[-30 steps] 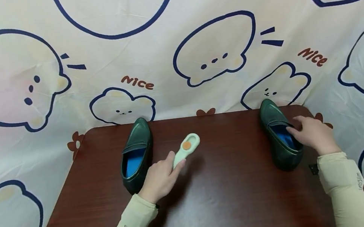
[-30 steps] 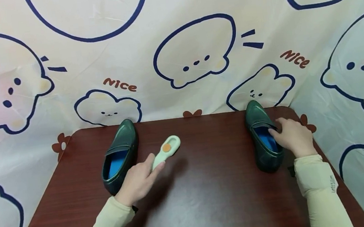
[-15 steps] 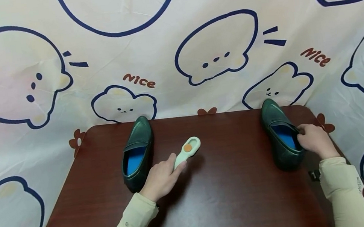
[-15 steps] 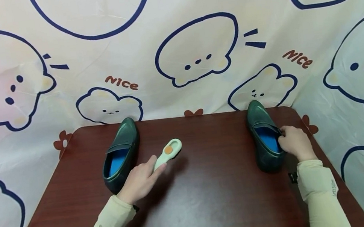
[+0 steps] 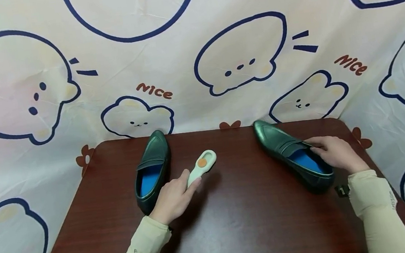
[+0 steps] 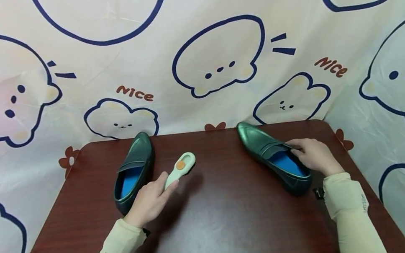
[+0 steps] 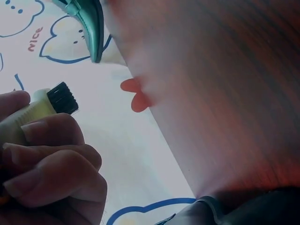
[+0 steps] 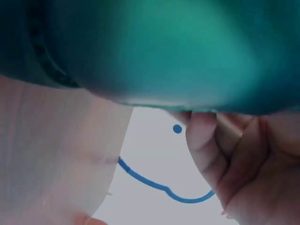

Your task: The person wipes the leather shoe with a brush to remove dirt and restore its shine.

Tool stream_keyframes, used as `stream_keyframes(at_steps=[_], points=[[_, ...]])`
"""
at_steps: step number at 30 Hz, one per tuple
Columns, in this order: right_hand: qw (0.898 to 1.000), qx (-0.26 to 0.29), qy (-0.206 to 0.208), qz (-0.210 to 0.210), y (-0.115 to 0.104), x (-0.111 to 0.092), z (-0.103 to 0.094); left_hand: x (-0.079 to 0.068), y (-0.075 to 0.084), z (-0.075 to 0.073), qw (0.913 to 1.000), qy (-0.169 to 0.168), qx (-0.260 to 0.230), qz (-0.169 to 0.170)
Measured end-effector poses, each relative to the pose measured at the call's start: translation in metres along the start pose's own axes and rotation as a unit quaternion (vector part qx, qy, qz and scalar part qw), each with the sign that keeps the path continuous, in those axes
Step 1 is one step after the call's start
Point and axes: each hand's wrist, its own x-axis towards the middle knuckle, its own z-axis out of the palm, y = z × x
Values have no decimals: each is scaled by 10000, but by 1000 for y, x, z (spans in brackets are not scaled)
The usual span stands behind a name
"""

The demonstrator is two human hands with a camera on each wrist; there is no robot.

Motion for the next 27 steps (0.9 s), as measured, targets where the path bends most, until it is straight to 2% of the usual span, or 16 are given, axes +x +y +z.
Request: stream_keyframes(at_steps=[4, 9, 16, 19, 25, 27], points=[[9994, 111, -324, -107, -9, 10, 3, -1, 0, 1, 10000, -23, 16, 2], [9989, 203, -409, -99, -13, 11, -1, -2, 1, -1, 10000, 21, 39, -36], [9972, -65, -714, 197, -13, -18, -18, -3, 3, -6, 10000, 40, 24, -71], [9962, -125, -817, 269, -16, -27, -19, -3, 1, -4, 10000, 45, 33, -75], [9974, 192, -683, 134, -17, -25, -15, -4, 0, -1, 10000, 41, -3, -66], [9985, 106, -522, 90, -16, -20, -18, -4, 1, 0, 10000, 49, -20, -28]])
